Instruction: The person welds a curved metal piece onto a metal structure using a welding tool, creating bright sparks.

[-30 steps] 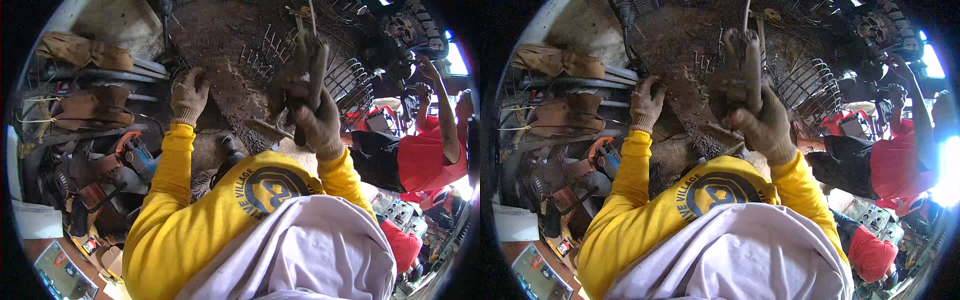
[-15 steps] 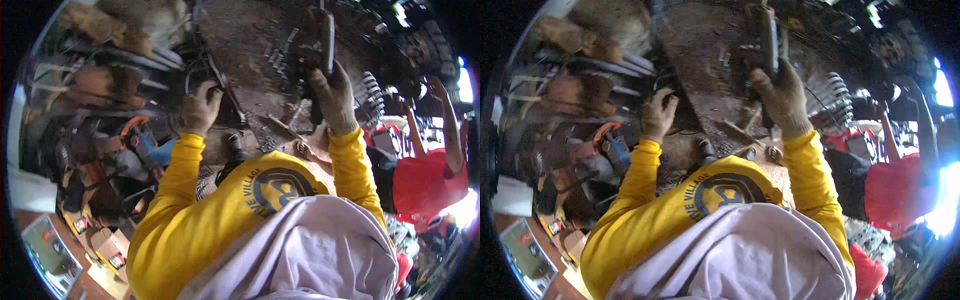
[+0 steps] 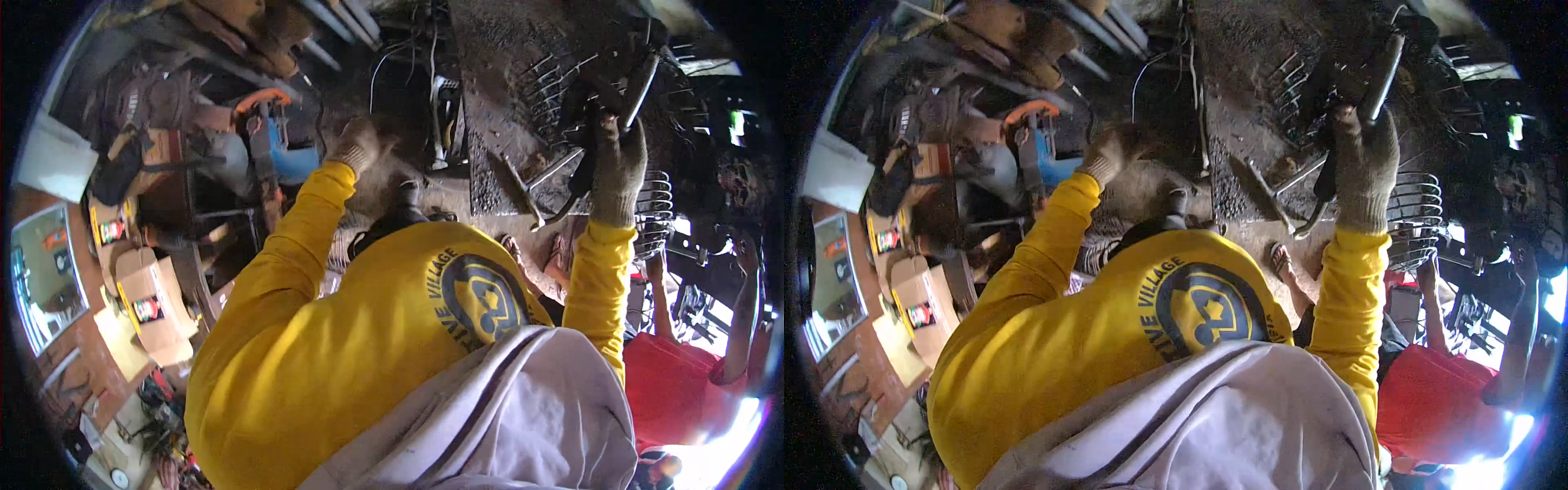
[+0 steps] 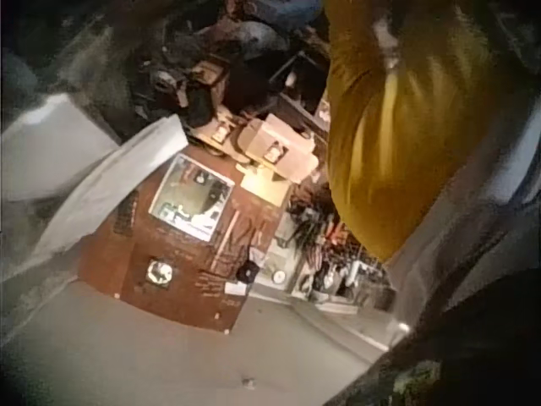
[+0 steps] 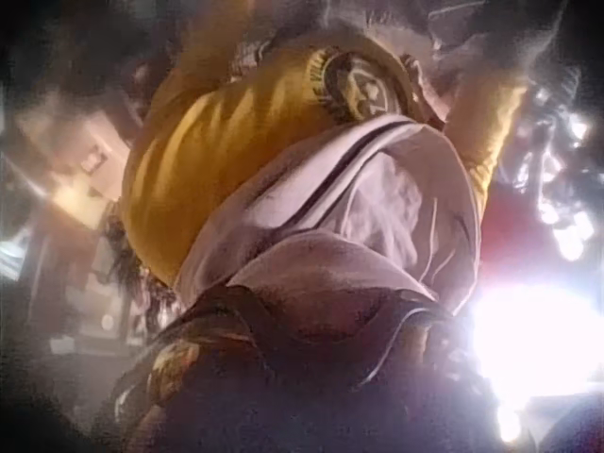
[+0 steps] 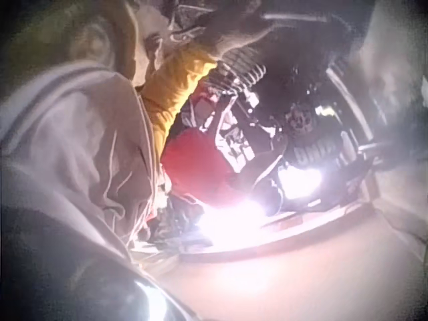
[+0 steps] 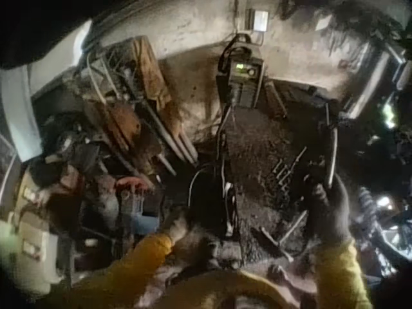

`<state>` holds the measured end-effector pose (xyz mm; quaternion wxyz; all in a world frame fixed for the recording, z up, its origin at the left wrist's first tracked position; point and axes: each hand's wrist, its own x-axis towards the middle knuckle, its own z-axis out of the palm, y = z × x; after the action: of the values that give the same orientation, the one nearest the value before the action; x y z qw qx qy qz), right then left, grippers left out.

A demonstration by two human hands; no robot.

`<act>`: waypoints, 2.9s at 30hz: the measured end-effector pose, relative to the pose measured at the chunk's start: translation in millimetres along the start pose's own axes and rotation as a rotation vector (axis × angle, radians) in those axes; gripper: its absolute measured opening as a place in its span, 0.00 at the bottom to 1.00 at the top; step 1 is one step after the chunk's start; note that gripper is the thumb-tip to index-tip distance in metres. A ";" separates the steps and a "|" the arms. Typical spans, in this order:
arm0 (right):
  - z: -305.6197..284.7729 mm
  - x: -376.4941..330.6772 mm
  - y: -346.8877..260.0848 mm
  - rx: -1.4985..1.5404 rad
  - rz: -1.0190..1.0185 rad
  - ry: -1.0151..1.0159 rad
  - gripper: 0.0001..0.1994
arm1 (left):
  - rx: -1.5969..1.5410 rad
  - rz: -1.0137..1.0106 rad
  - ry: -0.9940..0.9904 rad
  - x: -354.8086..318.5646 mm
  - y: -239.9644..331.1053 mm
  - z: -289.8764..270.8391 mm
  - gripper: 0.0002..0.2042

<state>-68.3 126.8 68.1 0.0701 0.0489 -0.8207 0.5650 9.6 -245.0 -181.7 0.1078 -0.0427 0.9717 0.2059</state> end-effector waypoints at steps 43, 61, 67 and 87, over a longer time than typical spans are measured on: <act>68.6 -43.2 -58.9 -0.200 0.402 0.491 0.22 | 0.230 0.711 0.541 712.5 219.0 -453.2 0.24; 74.0 -52.5 -62.9 -0.357 0.537 0.648 0.28 | 0.680 0.490 -0.040 753.6 313.0 -456.2 0.58; 74.5 -41.1 -74.4 -0.310 0.425 0.601 0.30 | 0.592 0.422 0.059 758.0 309.3 -454.6 0.56; 77.8 -41.4 -72.5 -0.457 0.435 0.527 0.35 | 0.615 0.271 0.187 726.0 316.0 -453.8 0.57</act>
<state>-20.6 28.2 100.4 0.1660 -0.2890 -0.8701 0.3631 -824.2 -170.7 181.7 -0.0021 0.1025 0.9908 -0.0889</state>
